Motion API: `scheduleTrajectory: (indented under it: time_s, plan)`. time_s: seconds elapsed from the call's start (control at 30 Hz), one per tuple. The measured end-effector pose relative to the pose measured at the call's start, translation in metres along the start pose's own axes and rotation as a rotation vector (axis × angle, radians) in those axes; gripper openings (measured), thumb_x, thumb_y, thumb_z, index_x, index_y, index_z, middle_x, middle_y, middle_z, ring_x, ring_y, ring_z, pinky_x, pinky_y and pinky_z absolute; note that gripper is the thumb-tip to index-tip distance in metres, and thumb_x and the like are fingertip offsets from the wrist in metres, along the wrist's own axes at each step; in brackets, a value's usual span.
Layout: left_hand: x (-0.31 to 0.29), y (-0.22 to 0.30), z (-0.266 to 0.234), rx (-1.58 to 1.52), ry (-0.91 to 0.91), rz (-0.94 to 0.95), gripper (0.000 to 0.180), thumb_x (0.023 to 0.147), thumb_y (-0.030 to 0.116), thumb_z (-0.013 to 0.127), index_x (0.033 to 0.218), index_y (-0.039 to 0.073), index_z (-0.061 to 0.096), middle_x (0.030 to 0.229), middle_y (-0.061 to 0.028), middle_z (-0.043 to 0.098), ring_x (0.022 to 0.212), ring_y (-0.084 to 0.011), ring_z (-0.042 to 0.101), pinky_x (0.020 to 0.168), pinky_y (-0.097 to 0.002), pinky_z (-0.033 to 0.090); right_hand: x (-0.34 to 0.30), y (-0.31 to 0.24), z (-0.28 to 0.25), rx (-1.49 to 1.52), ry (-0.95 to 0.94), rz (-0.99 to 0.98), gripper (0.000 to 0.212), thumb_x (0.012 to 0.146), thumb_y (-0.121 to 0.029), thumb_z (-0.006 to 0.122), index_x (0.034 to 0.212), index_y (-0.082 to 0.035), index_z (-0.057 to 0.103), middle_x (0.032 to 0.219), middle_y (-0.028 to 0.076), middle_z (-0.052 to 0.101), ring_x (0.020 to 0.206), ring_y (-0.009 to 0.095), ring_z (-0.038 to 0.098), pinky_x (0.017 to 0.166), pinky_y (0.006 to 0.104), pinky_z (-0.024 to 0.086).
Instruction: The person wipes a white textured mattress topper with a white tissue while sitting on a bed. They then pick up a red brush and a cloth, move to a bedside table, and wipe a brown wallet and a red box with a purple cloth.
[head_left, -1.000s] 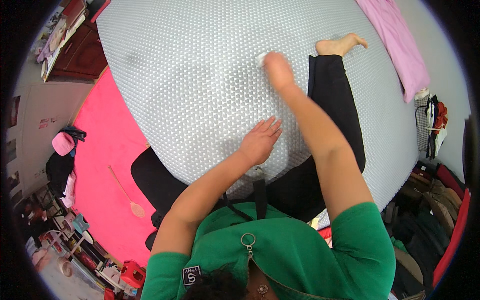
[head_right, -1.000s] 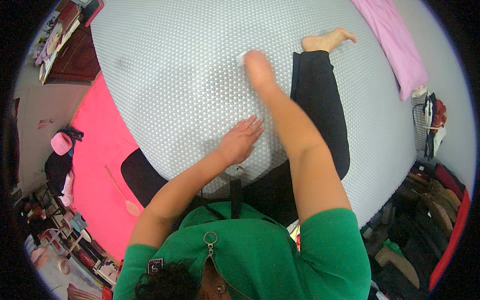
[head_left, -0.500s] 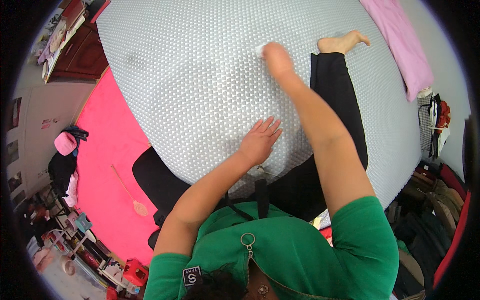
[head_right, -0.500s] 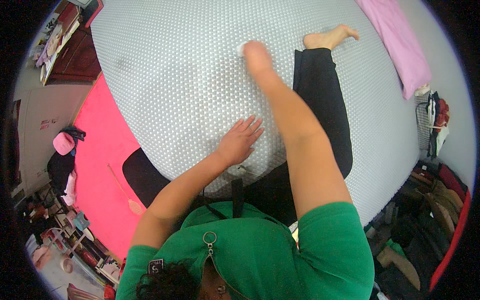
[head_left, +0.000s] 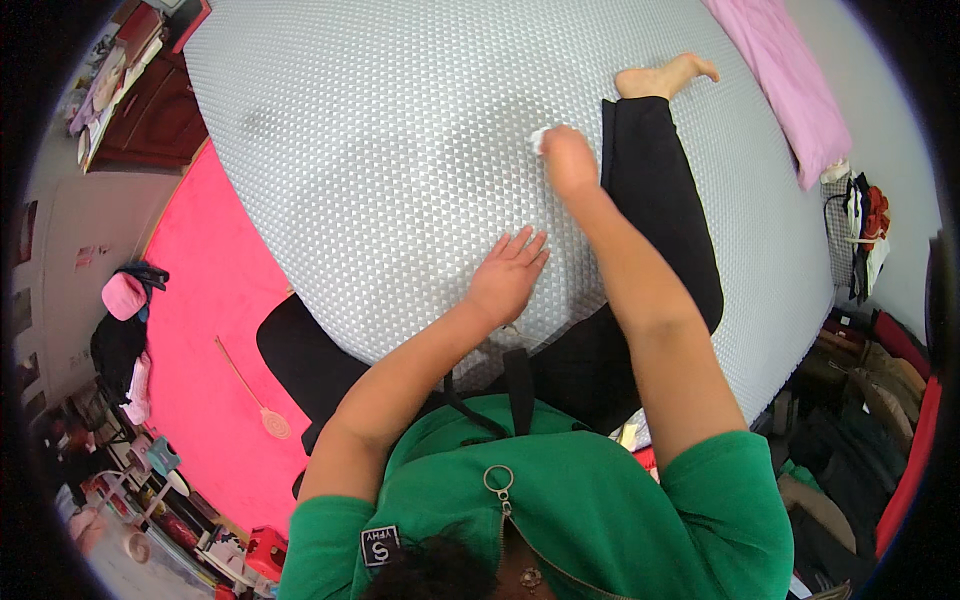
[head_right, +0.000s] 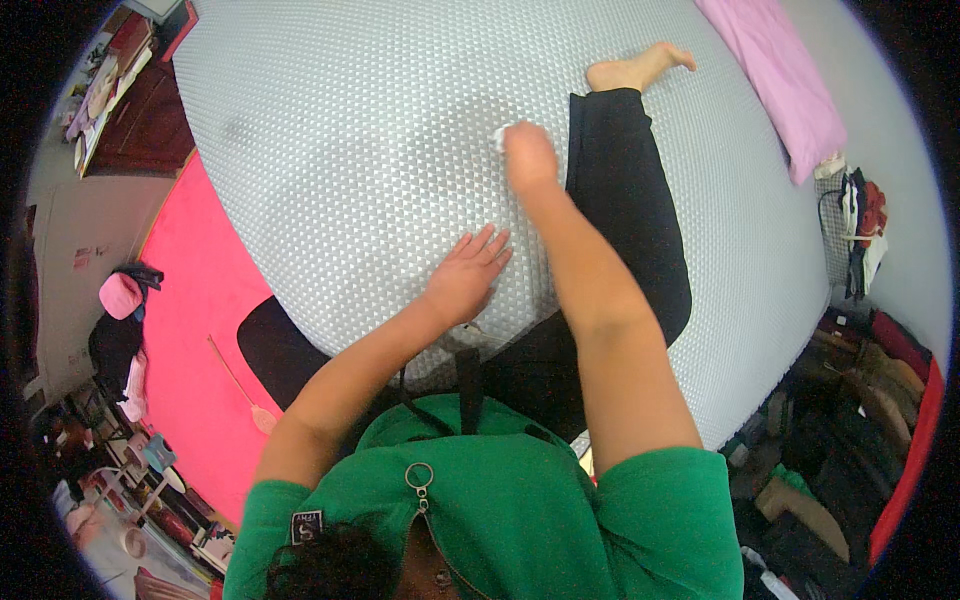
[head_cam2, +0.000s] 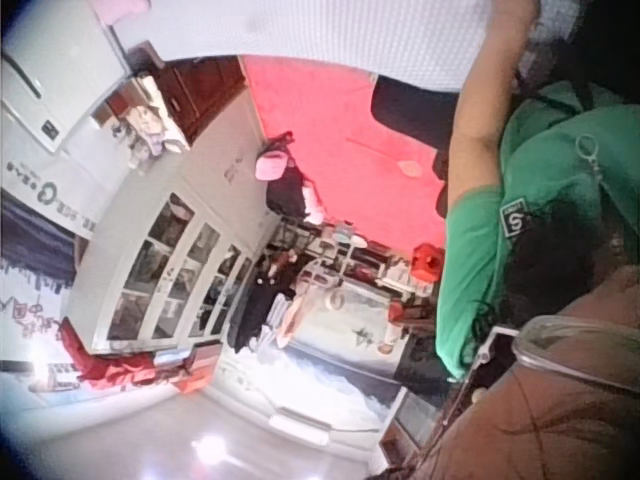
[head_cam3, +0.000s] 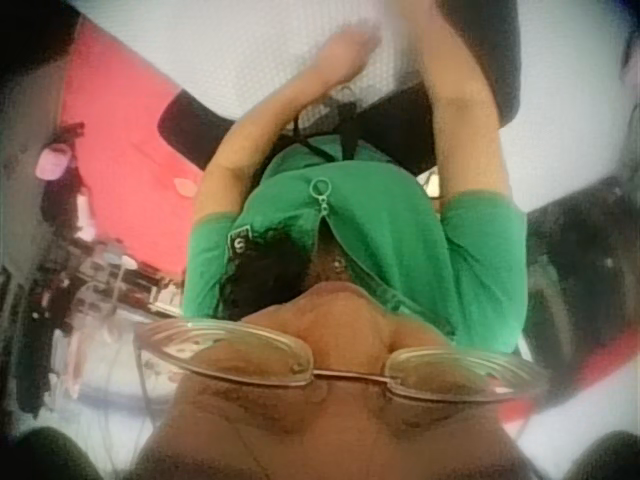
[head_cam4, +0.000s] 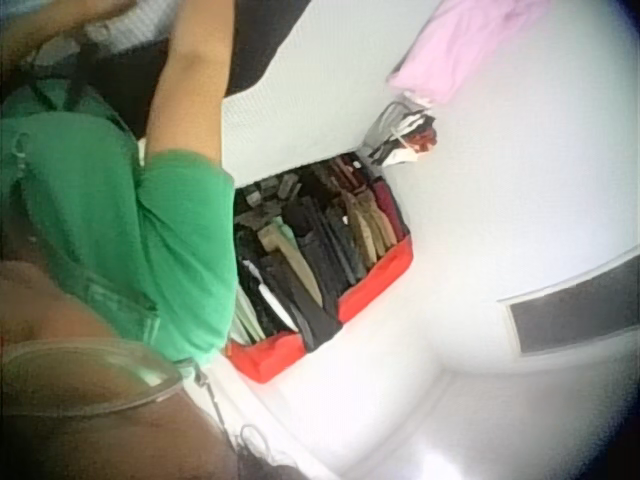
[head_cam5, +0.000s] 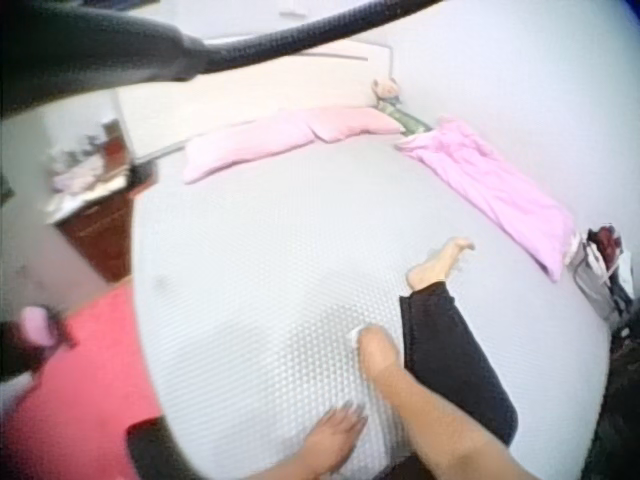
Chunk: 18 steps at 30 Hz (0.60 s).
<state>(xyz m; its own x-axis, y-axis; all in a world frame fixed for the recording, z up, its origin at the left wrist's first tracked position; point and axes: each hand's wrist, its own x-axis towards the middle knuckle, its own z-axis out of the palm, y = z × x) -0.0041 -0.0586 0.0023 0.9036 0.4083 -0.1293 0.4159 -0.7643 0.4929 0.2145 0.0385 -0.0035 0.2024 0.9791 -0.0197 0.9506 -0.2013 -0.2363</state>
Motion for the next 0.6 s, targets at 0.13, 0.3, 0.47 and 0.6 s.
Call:
scheduleTrajectory:
  time_s: [0.13, 0.3, 0.47, 0.6]
  plan:
    - [-0.002, 0.009, 0.006, 0.041, 0.046, -0.018, 0.064, 0.085, 0.013, 0.068, 0.146, 0.005, 0.049, 0.161, -0.0116, 0.034, 0.152, -0.0309, 0.025, 0.125, -0.0462, 0.021, -0.02, -0.026, 0.015, -0.138, 0.001, -0.02, 0.016, 0.088, -0.006, 0.057, 0.093, -0.003, 0.072, 0.103, 0.018, 0.067, 0.1, 0.037, 0.065, 0.088, 0.048, 0.054]
    - [-0.003, -0.001, 0.012, -0.095, -0.036, -0.116, 0.065, 0.085, 0.014, 0.07, 0.145, 0.005, 0.05, 0.161, -0.0114, 0.034, 0.15, -0.0311, 0.029, 0.124, -0.0448, 0.024, -0.056, -0.062, 0.027, 0.163, -0.062, -0.324, 0.013, 0.083, -0.003, 0.059, 0.089, -0.004, 0.07, 0.103, 0.019, 0.066, 0.101, 0.038, 0.064, 0.087, 0.0482, 0.053]
    - [-0.011, -0.003, -0.008, -0.041, 0.033, 0.012, 0.067, 0.083, 0.017, 0.074, 0.144, 0.005, 0.05, 0.161, -0.0103, 0.035, 0.151, -0.0313, 0.028, 0.124, -0.0459, 0.025, -0.006, 0.011, -0.01, 0.021, 0.04, 0.037, 0.013, 0.079, -0.001, 0.061, 0.087, -0.003, 0.071, 0.097, 0.021, 0.067, 0.095, 0.04, 0.066, 0.085, 0.0492, 0.053]
    - [-0.007, 0.001, -0.007, -0.076, -0.018, -0.058, 0.069, 0.083, 0.018, 0.075, 0.145, 0.004, 0.049, 0.16, -0.0108, 0.036, 0.15, -0.0325, 0.028, 0.124, -0.0458, 0.027, -0.037, -0.057, 0.037, 0.113, 0.028, -0.032, 0.008, 0.081, -0.005, 0.063, 0.085, -0.005, 0.07, 0.097, 0.02, 0.067, 0.094, 0.041, 0.065, 0.084, 0.0491, 0.052]
